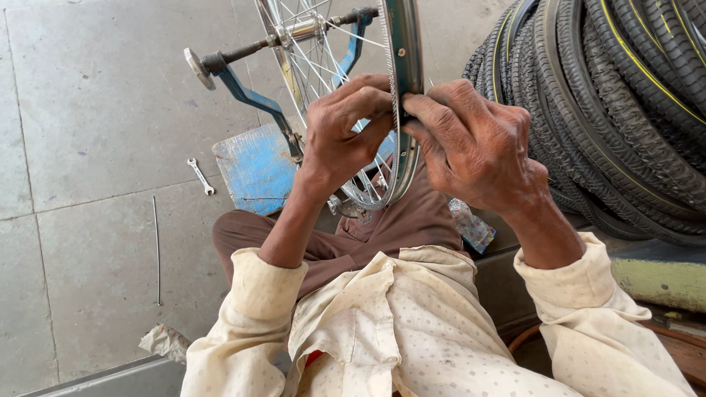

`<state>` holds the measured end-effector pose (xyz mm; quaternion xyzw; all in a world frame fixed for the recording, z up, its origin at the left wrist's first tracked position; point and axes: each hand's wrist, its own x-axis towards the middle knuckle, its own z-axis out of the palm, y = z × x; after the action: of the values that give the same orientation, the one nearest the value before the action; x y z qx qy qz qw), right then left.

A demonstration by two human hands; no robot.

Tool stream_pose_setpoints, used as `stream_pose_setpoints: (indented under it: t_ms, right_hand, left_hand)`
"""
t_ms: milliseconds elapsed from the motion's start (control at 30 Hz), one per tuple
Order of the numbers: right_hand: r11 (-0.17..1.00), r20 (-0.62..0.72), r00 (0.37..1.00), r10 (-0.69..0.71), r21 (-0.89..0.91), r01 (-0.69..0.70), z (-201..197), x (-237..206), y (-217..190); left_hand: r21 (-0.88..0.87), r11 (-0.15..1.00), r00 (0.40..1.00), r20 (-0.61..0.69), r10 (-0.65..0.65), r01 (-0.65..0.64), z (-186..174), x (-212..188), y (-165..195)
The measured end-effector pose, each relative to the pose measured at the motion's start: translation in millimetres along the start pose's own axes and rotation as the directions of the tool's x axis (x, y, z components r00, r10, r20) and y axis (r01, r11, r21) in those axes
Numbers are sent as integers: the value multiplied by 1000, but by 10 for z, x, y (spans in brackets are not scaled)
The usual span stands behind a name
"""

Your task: The person sits on the floor and installs a metal rim tape onto a bicycle wheel rim, then uses a spoke wrench to tighten the spoke nipples. The wheel is mounted on a blue truing stand, and several tires are stacked nearby.

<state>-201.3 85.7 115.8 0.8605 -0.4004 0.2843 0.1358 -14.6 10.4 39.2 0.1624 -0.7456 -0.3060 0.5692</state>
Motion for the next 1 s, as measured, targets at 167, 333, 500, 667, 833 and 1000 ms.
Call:
stream_pose_setpoints:
  t_ms: [167,333,500,667,833,1000]
  right_hand:
    - [1000,-4,1000,14,-20,-14,18,2,-3]
    - [1000,-14,1000,3,-16,-3,21,10,7]
    - [997,-12,999,-36,-71,35,26,21,0]
    - [985,10,993,-121,-120,121,-38,77,60]
    - [993,49,994,-98,-54,100,-88,131,15]
    - [980,49,986,-159,-113,164,-134,106,19]
  left_hand:
    - [-82,989,993,6,-119,119,48,18,-32]
    - [-64,998,1000,-19,-21,20,13,-4,-23]
    - [-155,982,991,-65,-117,105,69,18,-50]
    - [-55,994,995,-25,-94,93,56,-23,21]
    - [38,998,999,-18,-43,44,29,-62,93]
    - [66,998,999,-40,-9,12,33,-117,77]
